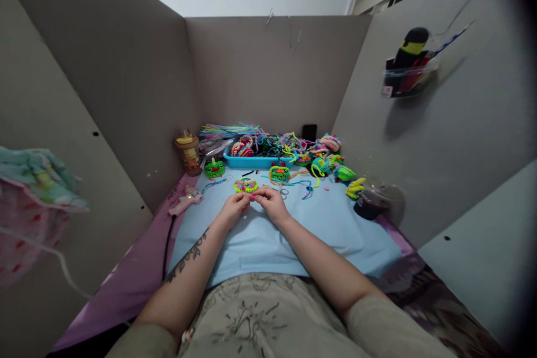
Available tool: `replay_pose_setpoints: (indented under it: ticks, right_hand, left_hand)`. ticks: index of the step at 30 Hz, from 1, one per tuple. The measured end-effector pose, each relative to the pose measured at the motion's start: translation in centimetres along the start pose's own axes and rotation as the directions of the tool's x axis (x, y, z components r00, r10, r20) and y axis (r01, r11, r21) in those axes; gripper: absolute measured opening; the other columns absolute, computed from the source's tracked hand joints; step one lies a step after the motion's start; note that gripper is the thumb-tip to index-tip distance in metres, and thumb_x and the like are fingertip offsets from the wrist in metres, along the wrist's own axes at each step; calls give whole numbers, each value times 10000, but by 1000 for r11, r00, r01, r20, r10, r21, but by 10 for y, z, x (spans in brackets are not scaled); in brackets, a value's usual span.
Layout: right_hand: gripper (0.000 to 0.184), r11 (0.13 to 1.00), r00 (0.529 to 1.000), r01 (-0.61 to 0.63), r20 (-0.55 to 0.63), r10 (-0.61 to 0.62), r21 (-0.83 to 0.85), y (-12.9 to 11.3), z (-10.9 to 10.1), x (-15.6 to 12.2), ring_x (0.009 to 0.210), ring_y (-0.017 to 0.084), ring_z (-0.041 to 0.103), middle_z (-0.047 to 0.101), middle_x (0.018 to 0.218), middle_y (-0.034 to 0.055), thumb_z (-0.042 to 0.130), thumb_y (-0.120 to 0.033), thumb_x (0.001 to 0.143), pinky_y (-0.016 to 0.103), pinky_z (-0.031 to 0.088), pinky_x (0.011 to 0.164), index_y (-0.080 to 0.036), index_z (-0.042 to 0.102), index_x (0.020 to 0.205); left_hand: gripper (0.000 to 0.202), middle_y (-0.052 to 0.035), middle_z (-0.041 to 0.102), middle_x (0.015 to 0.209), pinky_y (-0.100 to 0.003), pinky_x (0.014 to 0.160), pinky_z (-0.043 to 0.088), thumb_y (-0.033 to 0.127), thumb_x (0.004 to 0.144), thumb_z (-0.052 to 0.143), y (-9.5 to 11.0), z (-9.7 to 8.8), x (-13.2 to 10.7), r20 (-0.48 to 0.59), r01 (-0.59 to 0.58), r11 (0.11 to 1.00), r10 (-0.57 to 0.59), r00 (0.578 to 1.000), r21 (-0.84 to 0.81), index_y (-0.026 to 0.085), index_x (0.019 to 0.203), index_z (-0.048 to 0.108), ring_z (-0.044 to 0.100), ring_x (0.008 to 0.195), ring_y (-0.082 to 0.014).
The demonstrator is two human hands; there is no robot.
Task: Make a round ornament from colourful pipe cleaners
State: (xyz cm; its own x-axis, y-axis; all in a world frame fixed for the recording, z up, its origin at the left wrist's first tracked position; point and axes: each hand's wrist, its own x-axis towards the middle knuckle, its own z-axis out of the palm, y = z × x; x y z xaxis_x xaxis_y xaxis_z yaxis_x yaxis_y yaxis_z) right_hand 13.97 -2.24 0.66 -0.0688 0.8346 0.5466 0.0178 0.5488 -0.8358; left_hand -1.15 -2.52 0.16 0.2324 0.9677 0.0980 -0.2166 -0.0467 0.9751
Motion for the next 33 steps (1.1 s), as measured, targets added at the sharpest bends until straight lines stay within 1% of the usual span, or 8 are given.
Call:
replay_pose_setpoints:
  ticks: [3, 8, 14, 19, 22, 24, 29, 33]
  right_hand:
    - [54, 999, 1000, -7, 2, 7, 33, 4, -1, 0, 761, 159, 570, 614, 750, 18, 702, -259, 715, 287, 447, 733, -209, 711, 731]
    - [47, 997, 999, -31, 15, 30, 76, 7, -2, -1, 744, 159, 576, 628, 739, 17, 723, -256, 696, 291, 448, 728, -215, 720, 718]
    - [64, 997, 999, -30, 35, 28, 67, 6, -2, -2, 715, 161, 578, 632, 715, 19, 734, -281, 688, 291, 449, 696, -220, 727, 703]
    - [82, 999, 998, 1, 61, -4, 54, 5, -4, -1, 701, 165, 583, 637, 697, 20, 732, -305, 693, 296, 452, 677, -224, 725, 679]
    - [82, 999, 996, 18, 84, -20, 27, 5, -5, -1, 708, 167, 588, 641, 710, 23, 719, -304, 708, 298, 458, 683, -224, 724, 691]
    - [76, 1000, 996, 30, 88, -28, -11, 3, -4, -1, 723, 167, 589, 645, 734, 28, 699, -294, 728, 297, 462, 690, -222, 722, 719]
    - [82, 990, 998, 53, 34, -49, -132, -1, 0, -3, 711, 150, 561, 615, 784, 33, 639, -264, 771, 264, 446, 619, -208, 698, 779]
    - [110, 985, 996, 73, 58, -65, -154, -4, 2, -4, 660, 128, 531, 599, 835, 31, 635, -234, 759, 260, 446, 610, -202, 685, 851]
  left_hand:
    - [344, 45, 429, 522, -212, 460, 208, 434, 652, 728, 2, 1, -1, 7, 18, 999, -18, 1000, -46, 118, 740, 625, 336, 470, -62]
    - [312, 45, 437, 537, -213, 466, 204, 395, 642, 749, 1, 1, -3, 38, 46, 997, -44, 998, -68, 122, 733, 628, 331, 474, -55]
    - [301, 57, 421, 490, -212, 446, 178, 372, 613, 770, 1, -2, -2, 58, 83, 995, -80, 995, -48, 123, 682, 614, 322, 444, -48]
    - [316, 43, 464, 492, -208, 448, 207, 366, 559, 800, 1, -5, 0, 66, 113, 993, -110, 992, -40, 113, 673, 647, 350, 445, -47]
    - [314, 44, 454, 479, -209, 443, 205, 374, 562, 798, 1, -6, -1, 83, 123, 992, -120, 989, -28, 115, 668, 655, 347, 439, -48]
    - [316, 42, 456, 486, -209, 443, 209, 384, 576, 791, 2, -5, -1, 76, 125, 992, -123, 990, -32, 115, 673, 657, 350, 441, -49]
    - [330, 26, 501, 581, -196, 471, 261, 364, 593, 793, 3, -2, -2, 23, 94, 989, -92, 995, -118, 113, 770, 673, 385, 490, -46]
    - [329, 28, 502, 602, -185, 470, 277, 362, 614, 789, 4, -1, -2, 23, 87, 986, -85, 996, -145, 118, 792, 656, 396, 499, -43]
